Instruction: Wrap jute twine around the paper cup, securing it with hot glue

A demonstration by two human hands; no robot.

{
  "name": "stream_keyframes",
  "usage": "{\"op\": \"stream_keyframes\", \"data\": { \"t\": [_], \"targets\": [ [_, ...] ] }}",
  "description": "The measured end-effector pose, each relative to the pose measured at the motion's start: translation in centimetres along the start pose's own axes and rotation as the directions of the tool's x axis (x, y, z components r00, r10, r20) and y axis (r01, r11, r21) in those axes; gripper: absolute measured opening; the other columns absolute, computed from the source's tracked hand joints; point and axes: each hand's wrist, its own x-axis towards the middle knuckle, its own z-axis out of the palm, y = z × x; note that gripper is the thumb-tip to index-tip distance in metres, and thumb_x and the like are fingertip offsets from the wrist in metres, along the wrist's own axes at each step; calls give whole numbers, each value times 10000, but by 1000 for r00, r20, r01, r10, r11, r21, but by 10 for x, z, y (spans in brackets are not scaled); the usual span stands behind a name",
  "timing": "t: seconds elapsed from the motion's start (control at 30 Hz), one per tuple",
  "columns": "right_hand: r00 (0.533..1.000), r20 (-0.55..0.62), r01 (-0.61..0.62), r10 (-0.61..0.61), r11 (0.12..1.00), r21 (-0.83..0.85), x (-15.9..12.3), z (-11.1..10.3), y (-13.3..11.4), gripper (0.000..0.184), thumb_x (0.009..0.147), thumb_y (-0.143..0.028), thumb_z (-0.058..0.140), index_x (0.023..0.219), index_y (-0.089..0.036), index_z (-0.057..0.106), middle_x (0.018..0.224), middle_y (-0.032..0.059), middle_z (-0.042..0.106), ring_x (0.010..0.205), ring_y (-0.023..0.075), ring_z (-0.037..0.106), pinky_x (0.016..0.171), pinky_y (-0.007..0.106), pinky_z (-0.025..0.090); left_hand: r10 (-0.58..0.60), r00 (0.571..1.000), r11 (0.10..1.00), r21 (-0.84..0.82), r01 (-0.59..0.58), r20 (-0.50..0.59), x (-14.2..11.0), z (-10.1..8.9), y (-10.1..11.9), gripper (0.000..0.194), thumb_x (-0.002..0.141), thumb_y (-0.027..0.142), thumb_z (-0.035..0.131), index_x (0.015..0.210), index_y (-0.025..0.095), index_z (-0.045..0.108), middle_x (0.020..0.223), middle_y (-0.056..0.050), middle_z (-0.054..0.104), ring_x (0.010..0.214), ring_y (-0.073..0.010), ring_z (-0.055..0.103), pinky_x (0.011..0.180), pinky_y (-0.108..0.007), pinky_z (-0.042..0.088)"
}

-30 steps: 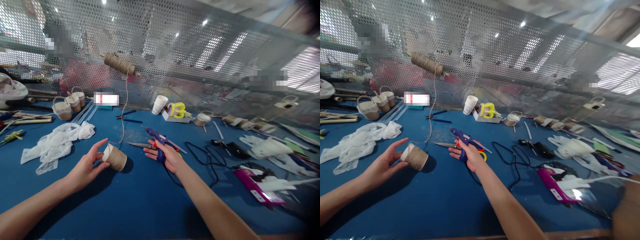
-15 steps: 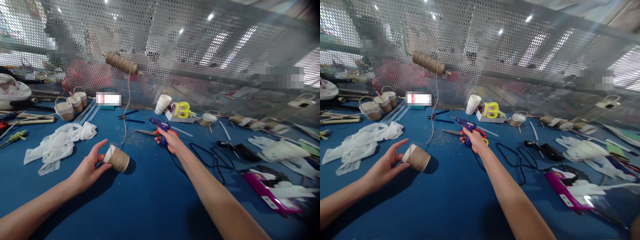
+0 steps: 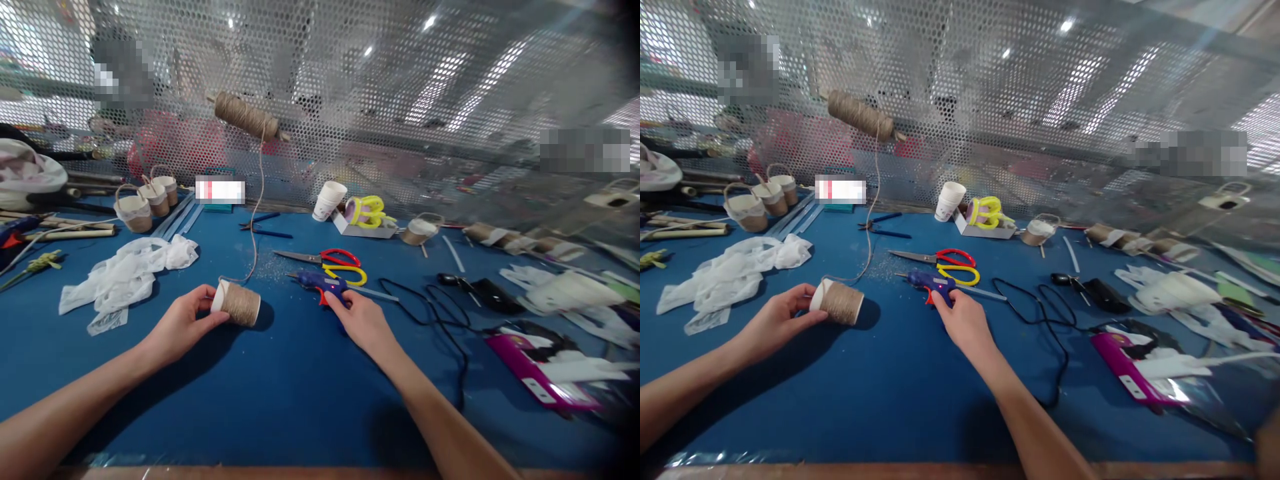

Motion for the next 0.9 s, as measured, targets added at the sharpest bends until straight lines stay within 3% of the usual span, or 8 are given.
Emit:
{"op": "stream_keyframes", "data": {
  "t": [0.2,0.3,0.4,0.5,0.6,0.7,0.8,0.9],
  "targets": [
    [999,-44,5,-17,965,-261,3,-3,-6,278,742,-428,530,575,-217,458,517,25,532,503,207,527,457,281,276,32,998,999,42,-34,52,2,-1,-4,273,765,340,540,953,144,573,905,-63,680,843,-208,619,785,-324,456],
    [993,-40,93,-109,953,-289,2,-15,-21,265,764,-405,524,591,-206,504,680,54,595,622,208,563,529,298,351,50,997,995,84,-54,53,2,-3,-4,240,778,337,528,905,142,584,847,-52,664,788,-189,594,735,-300,449],
    [954,63,298,-294,954,-46,-4,-21,-46,296,831,-435,431,746,-206,598,823,52,635,735,188,584,664,301,424,104,993,987,121,-110,51,-1,-2,3,202,785,328,528,825,139,588,786,-40,644,742,-169,568,704,-273,438],
    [819,273,411,-505,848,335,-11,-10,-71,436,853,-524,353,800,-200,641,966,71,642,879,205,584,810,336,426,153,979,973,153,-174,138,-8,0,12,166,798,298,522,796,144,587,782,-34,644,749,-162,565,716,-261,432],
    [749,485,157,-451,833,531,-14,12,-87,572,834,-623,299,834,-188,671,1032,91,642,1019,229,549,927,386,367,191,950,960,156,-233,247,-16,3,18,158,818,278,500,821,148,591,822,-41,653,765,-158,576,732,-259,432],
    [678,575,-150,-458,679,718,-13,29,-93,527,811,-619,378,912,-198,679,1109,77,621,1075,200,520,955,367,344,220,925,950,147,-276,310,-20,3,20,151,833,259,480,853,156,588,865,-46,655,783,-154,583,736,-253,432],
    [642,565,-291,-517,518,804,-11,32,-94,325,749,-497,580,869,-217,694,1108,49,619,1000,167,542,917,329,365,201,917,953,147,-265,344,-21,2,22,141,831,248,483,870,155,581,870,-49,653,773,-150,580,725,-252,431],
    [642,542,-333,-542,440,834,-11,30,-94,122,682,-323,686,708,-205,698,1078,33,620,937,147,548,855,293,392,155,922,965,145,-218,355,-19,2,23,149,827,262,486,858,149,578,818,-35,641,739,-146,560,700,-254,426]
  ]
}}
